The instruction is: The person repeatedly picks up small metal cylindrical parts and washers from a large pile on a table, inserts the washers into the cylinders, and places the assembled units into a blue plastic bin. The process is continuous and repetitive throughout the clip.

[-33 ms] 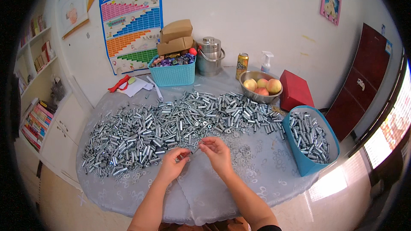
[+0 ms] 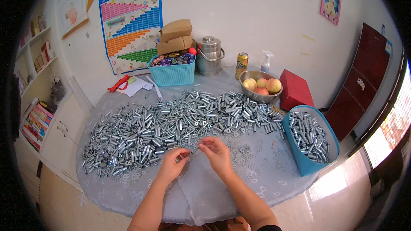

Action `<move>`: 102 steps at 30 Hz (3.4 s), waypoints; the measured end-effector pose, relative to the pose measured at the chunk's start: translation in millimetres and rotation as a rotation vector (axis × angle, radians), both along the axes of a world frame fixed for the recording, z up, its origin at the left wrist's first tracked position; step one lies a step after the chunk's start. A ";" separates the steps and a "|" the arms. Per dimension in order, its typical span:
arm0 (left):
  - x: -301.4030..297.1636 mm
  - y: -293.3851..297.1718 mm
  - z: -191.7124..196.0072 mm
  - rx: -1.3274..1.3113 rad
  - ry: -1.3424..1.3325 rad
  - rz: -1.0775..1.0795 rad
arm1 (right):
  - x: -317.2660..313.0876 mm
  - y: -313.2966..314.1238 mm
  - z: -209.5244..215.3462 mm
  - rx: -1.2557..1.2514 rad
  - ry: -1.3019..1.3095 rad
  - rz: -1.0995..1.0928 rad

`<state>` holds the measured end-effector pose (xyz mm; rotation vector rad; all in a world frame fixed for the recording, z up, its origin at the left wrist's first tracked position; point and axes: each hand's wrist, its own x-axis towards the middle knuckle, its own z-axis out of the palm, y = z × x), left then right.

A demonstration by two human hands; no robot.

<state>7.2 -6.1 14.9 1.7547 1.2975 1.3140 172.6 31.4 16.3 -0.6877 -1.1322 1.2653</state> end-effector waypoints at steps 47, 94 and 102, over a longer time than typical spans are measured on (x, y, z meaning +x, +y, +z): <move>-23.8 12.1 -9.7 -0.027 -0.578 0.187 | -29.5 -6.4 -14.6 0.791 -1.170 0.000; -15.1 8.2 -7.8 -0.171 -0.665 0.162 | -14.1 0.6 -8.1 0.066 -0.761 0.120; -12.0 2.6 1.0 -0.478 -1.004 0.103 | -6.1 5.4 -9.9 -0.125 -0.259 0.260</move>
